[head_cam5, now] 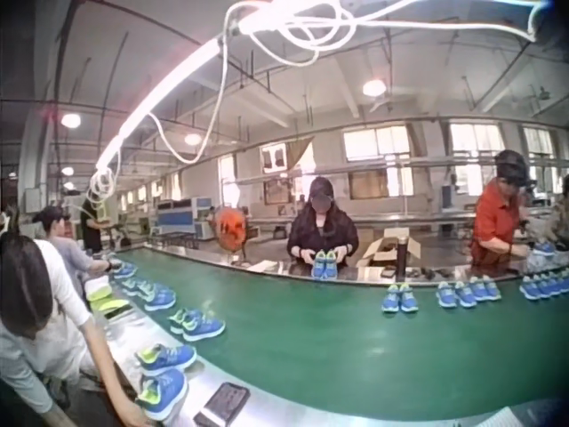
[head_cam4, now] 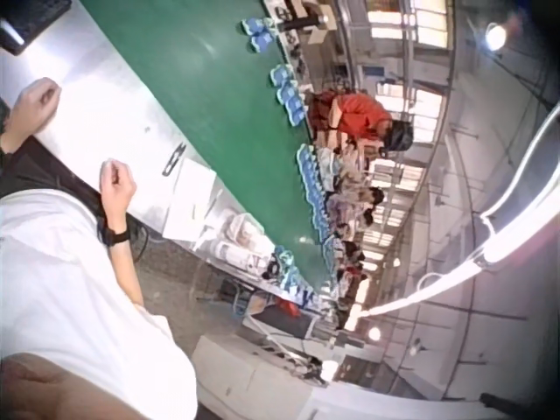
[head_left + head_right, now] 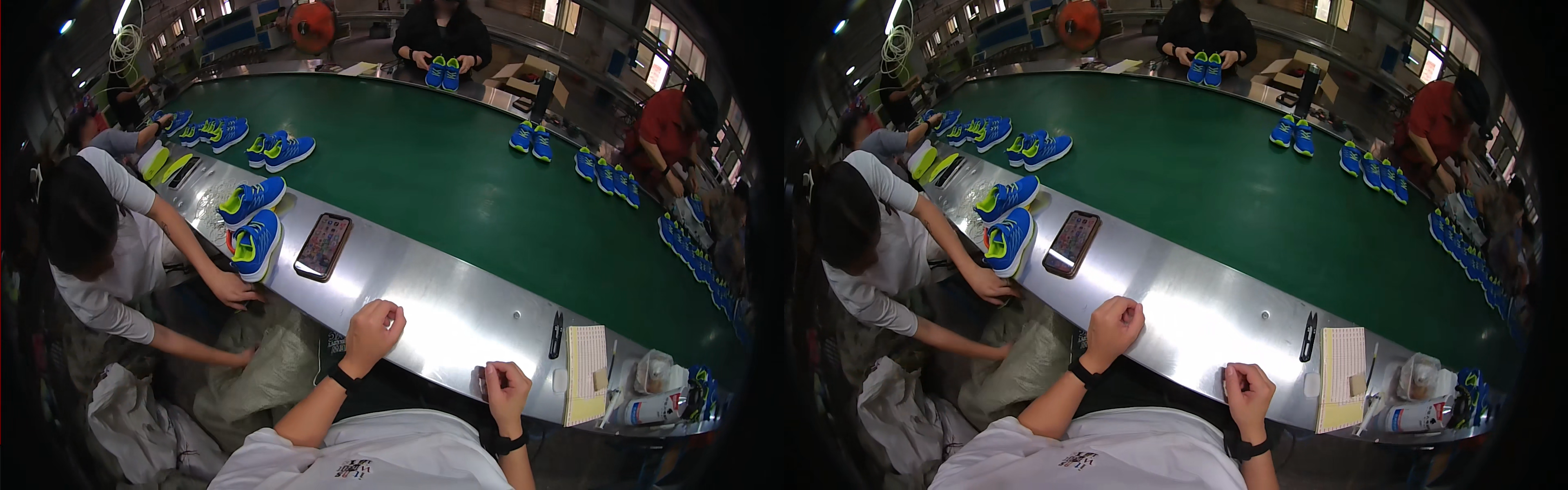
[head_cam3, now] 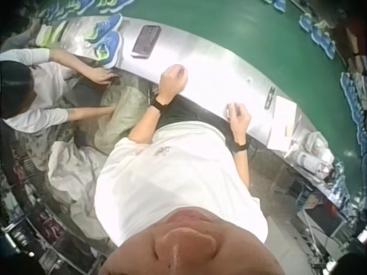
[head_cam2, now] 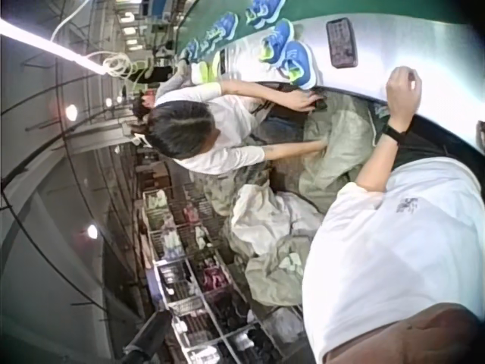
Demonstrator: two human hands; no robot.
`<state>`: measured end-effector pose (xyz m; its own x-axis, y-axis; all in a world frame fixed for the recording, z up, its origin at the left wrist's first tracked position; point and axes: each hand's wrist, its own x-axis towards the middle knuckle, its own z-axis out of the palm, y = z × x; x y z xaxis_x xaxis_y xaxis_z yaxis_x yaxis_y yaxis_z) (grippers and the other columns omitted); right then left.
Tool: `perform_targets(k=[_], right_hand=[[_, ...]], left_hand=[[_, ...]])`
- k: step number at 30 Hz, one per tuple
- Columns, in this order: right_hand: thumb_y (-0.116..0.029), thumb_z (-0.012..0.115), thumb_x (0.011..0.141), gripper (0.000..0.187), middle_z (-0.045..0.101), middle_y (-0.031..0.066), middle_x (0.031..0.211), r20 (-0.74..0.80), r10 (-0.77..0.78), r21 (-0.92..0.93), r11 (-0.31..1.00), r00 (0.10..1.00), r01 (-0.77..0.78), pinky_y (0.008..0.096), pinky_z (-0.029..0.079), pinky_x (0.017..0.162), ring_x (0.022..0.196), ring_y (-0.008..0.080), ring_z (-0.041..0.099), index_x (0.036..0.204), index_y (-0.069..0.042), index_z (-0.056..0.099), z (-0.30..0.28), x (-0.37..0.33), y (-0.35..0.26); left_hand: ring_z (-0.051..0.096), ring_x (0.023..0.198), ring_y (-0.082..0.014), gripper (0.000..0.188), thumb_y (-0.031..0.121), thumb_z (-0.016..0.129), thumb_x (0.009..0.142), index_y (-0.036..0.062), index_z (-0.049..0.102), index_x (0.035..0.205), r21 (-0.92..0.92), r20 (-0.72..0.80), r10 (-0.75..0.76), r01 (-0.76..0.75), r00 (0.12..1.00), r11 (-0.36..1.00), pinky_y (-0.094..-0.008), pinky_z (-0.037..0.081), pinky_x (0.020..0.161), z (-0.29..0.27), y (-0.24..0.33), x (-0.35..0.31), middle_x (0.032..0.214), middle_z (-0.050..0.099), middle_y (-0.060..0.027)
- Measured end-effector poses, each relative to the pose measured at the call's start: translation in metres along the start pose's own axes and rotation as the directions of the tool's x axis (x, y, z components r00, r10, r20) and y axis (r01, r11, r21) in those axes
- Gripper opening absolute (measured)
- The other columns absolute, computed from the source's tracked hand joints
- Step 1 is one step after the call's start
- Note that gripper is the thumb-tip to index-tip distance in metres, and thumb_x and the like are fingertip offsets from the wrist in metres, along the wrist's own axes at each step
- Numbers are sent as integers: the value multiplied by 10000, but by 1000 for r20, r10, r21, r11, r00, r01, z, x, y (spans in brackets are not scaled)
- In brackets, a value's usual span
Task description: Inspecting and applying a cleaning agent or adhesive to children's shoes on a factory assembly line.
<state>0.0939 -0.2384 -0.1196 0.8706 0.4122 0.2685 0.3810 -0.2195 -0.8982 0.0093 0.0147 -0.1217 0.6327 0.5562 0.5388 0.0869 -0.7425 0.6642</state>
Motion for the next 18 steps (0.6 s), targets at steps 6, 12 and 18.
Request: perform_targets(k=[6,12,18], right_hand=[[-53,661,845,74,583,30,648,-41,1,41,999,999,1,210,376,498,543,66,486,829,19,665,5,4,10],[-68,663,850,92,591,19,658,-55,-41,1,999,998,42,209,380,493,534,54,482,829,21,665,5,6,11],[-43,662,856,62,603,7,691,71,190,179,963,979,-200,193,427,531,584,45,525,867,17,657,-1,4,11]], left_hand=[[575,565,-226,122,74,649,793,30,583,701,-3,-39,-29,29,999,1000,-330,467,532,3,-4,4,648,581,-90],[570,564,-229,112,90,650,799,27,598,722,-4,-56,-37,37,998,999,-332,459,528,2,-2,5,655,587,-89],[625,693,-138,228,168,650,858,2,630,1013,-371,173,-265,312,949,875,-292,511,619,-23,-25,67,781,656,-90]])
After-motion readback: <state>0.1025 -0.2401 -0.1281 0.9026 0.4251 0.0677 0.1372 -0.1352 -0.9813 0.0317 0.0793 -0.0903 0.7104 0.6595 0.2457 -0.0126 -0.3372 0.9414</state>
